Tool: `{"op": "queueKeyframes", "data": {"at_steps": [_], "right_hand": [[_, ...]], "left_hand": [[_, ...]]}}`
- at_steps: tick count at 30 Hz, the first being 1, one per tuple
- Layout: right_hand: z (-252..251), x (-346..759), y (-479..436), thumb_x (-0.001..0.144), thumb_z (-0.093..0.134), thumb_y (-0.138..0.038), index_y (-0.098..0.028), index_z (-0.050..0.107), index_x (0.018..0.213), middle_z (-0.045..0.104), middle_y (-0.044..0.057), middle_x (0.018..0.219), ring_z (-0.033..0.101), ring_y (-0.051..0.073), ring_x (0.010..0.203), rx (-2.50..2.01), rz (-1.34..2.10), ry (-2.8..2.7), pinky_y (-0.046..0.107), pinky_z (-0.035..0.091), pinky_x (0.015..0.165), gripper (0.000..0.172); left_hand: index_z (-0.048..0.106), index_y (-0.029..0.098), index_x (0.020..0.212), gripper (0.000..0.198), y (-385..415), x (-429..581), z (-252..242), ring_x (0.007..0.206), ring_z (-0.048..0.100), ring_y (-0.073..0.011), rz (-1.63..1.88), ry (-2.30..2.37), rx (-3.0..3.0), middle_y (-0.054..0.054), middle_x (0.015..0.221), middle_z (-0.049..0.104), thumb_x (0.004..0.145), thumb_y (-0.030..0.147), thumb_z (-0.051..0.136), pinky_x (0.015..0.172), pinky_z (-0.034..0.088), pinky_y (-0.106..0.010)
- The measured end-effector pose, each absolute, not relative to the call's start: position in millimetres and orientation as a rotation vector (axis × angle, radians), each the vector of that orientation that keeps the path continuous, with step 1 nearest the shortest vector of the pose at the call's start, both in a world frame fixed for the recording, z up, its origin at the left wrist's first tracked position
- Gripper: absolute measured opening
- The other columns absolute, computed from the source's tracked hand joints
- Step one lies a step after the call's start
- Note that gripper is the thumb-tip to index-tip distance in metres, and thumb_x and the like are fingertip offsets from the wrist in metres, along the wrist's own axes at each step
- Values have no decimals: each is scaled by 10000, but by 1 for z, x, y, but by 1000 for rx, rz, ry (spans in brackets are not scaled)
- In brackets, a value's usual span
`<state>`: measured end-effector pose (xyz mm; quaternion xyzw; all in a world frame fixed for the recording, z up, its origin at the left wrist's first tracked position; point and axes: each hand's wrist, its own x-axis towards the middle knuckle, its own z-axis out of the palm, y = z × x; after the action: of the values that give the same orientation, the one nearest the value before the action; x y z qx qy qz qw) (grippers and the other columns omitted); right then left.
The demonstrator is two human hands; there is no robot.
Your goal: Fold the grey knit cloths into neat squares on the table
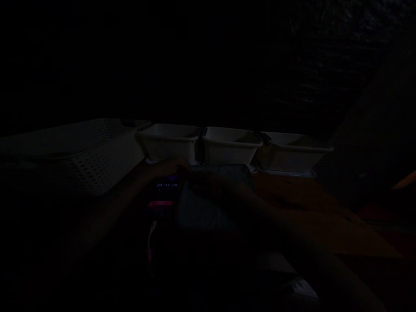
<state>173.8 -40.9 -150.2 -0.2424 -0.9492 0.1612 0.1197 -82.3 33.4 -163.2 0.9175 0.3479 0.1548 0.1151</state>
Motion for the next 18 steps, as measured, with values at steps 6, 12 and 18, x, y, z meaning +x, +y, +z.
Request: {"op": "queueKeyframes", "data": {"at_steps": [6, 12, 18], "right_hand": [[-165, 175, -46, 918, 282, -582, -189, 190, 1486, 169, 54, 1519, 136, 206, 1425, -796, 332, -2949, 442, 128, 1176, 697], [-156, 174, -63, 876, 250, -674, -196, 26, 1498, 8, 83, 1532, 12, 254, 1434, -812, 345, -3045, 525, 26, 1154, 816], [-152, 174, -68, 853, 266, -704, -239, -5, 1495, 5, 49, 1537, 8, 255, 1434, -807, 401, -3040, 524, -24, 1152, 838]], "left_hand": [[712, 200, 981, 421, 35, -82, -162, 922, 635, -122, 471, 1042, 2724, -33, 1025, 702, 722, -25, 468, 845, 457, -225], [723, 208, 976, 391, 35, -84, -162, 906, 645, -134, 472, 1095, 2679, -25, 1004, 710, 733, 16, 485, 827, 470, -222], [727, 201, 965, 335, 35, -84, -163, 904, 640, -138, 506, 1101, 2714, -33, 983, 707, 766, 55, 502, 830, 465, -233]]}}
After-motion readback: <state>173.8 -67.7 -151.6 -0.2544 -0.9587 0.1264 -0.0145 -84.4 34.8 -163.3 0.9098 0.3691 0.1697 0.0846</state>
